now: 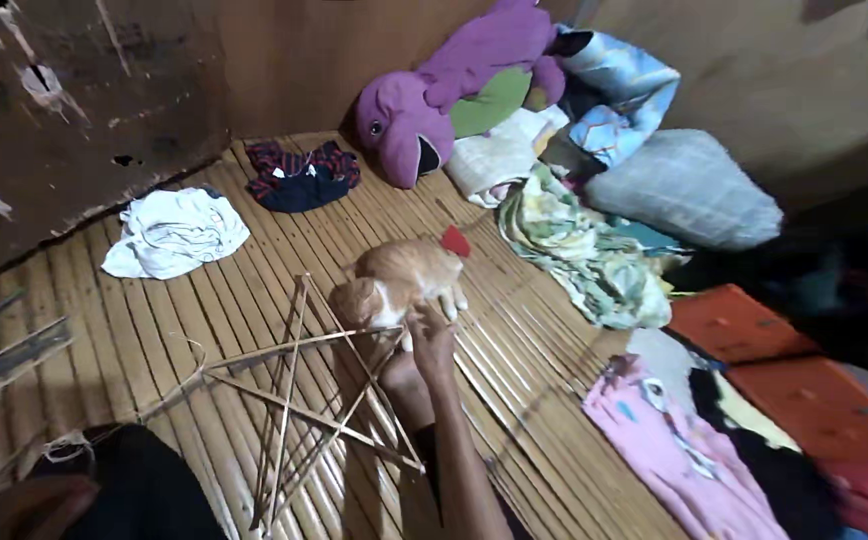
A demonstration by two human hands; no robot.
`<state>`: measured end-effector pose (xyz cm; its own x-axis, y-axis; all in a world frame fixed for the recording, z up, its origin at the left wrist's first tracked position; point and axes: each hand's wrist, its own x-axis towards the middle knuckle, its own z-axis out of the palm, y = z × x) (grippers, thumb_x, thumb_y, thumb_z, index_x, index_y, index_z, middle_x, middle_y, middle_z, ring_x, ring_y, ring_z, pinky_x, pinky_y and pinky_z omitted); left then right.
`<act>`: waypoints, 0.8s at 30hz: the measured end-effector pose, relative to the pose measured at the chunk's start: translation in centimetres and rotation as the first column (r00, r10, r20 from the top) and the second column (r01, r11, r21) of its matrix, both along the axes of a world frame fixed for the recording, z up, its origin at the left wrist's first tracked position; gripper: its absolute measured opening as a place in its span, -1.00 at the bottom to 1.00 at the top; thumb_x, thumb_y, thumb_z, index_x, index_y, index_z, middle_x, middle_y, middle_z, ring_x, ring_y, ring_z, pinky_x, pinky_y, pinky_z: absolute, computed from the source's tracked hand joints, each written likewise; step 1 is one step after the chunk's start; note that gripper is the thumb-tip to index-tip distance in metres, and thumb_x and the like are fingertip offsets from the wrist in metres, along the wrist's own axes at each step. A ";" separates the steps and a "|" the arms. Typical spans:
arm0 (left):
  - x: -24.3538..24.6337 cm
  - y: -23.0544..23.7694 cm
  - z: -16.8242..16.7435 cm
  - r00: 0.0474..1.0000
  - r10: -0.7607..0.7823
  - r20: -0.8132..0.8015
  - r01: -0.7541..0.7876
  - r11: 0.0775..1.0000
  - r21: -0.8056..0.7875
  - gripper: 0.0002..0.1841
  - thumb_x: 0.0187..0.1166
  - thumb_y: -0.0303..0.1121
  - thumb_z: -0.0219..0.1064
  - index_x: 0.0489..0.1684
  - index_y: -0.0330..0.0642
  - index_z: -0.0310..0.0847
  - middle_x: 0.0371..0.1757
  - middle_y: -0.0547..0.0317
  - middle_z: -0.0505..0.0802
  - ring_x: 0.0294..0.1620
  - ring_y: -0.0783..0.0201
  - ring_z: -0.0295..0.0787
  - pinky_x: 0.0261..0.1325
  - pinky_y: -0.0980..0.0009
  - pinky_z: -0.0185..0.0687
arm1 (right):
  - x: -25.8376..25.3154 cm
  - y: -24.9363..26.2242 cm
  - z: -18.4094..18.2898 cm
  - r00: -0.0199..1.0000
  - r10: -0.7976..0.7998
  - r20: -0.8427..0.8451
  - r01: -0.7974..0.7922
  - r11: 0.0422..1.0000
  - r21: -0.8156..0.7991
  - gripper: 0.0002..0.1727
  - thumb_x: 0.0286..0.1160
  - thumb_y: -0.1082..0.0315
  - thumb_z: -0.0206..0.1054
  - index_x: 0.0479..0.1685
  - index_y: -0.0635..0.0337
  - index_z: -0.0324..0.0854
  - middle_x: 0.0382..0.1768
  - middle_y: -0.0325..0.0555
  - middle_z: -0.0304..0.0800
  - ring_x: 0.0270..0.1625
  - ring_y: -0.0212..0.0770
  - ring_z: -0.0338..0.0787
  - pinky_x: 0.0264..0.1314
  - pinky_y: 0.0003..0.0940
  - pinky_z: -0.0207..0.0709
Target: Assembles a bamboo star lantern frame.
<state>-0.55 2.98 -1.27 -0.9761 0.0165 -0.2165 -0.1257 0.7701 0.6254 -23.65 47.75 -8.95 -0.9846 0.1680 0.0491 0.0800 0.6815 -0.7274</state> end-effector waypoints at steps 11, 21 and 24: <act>-5.7 15.5 -10.0 0.882 -0.119 0.456 0.057 0.987 0.148 -0.59 0.81 -0.12 0.20 0.39 -0.19 0.70 0.31 -0.19 0.81 0.41 -0.18 0.69 0.52 -0.22 0.43 | 12.7 0.8 -4.7 0.861 -0.031 0.508 0.037 0.999 -0.003 -0.56 0.74 0.12 0.26 0.36 0.25 0.66 0.09 0.18 0.86 0.17 0.12 0.83 0.35 0.20 0.59; -6.2 17.1 -7.8 0.969 0.001 0.248 -0.006 1.000 0.019 -0.58 0.63 -0.09 0.43 0.33 -0.11 0.74 0.30 -0.06 0.81 0.29 -0.13 0.75 0.34 -0.21 0.56 | 8.7 2.0 -5.4 0.942 0.268 0.201 -0.242 0.960 -0.144 -0.45 0.22 0.39 0.55 0.25 0.50 0.65 0.21 0.35 0.72 0.15 0.04 0.79 0.27 0.03 0.65; -6.6 17.6 -8.6 0.935 -0.090 0.343 0.164 0.968 -0.191 -0.44 0.62 -0.03 0.41 0.56 -0.06 0.59 0.55 -0.10 0.66 0.36 -0.22 0.71 0.32 -0.19 0.61 | 5.2 2.8 -4.9 0.957 0.179 0.227 -0.163 0.983 -0.085 -0.43 0.44 0.29 0.45 0.39 0.47 0.56 0.31 0.39 0.67 0.26 0.11 0.76 0.38 0.02 0.61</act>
